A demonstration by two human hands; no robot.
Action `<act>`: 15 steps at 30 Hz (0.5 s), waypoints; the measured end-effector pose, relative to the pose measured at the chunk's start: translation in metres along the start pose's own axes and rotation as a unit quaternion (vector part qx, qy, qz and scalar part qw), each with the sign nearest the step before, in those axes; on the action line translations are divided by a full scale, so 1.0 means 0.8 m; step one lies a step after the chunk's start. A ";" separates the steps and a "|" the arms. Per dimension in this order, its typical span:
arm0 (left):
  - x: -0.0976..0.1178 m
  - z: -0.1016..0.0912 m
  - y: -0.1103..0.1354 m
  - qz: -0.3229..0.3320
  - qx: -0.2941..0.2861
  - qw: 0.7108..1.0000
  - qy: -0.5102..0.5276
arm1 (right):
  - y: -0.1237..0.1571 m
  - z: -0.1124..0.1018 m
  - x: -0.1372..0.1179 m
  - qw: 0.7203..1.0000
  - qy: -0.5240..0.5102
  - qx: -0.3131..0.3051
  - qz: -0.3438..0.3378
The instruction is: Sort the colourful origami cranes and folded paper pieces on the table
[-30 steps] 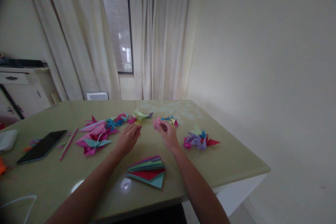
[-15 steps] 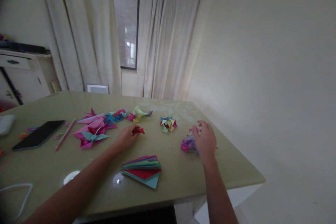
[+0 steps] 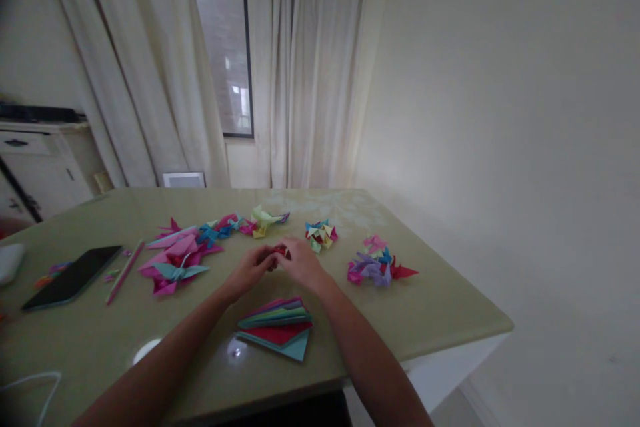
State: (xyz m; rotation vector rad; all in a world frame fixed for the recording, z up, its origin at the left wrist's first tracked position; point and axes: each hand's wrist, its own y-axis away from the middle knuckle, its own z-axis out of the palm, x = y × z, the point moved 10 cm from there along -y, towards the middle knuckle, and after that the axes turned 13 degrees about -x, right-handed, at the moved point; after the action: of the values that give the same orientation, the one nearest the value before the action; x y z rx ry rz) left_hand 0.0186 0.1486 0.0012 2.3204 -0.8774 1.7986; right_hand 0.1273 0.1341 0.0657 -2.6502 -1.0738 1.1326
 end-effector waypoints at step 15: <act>-0.025 -0.072 -0.007 -0.090 0.166 0.875 -0.445 | 0.037 -0.103 0.068 0.963 0.099 0.224 0.109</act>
State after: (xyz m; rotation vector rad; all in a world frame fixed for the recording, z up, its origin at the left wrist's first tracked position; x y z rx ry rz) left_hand -0.0320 0.1836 0.0025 3.3690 -0.3592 0.7768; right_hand 0.2246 0.1622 0.0834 -2.4823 -0.4331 0.9702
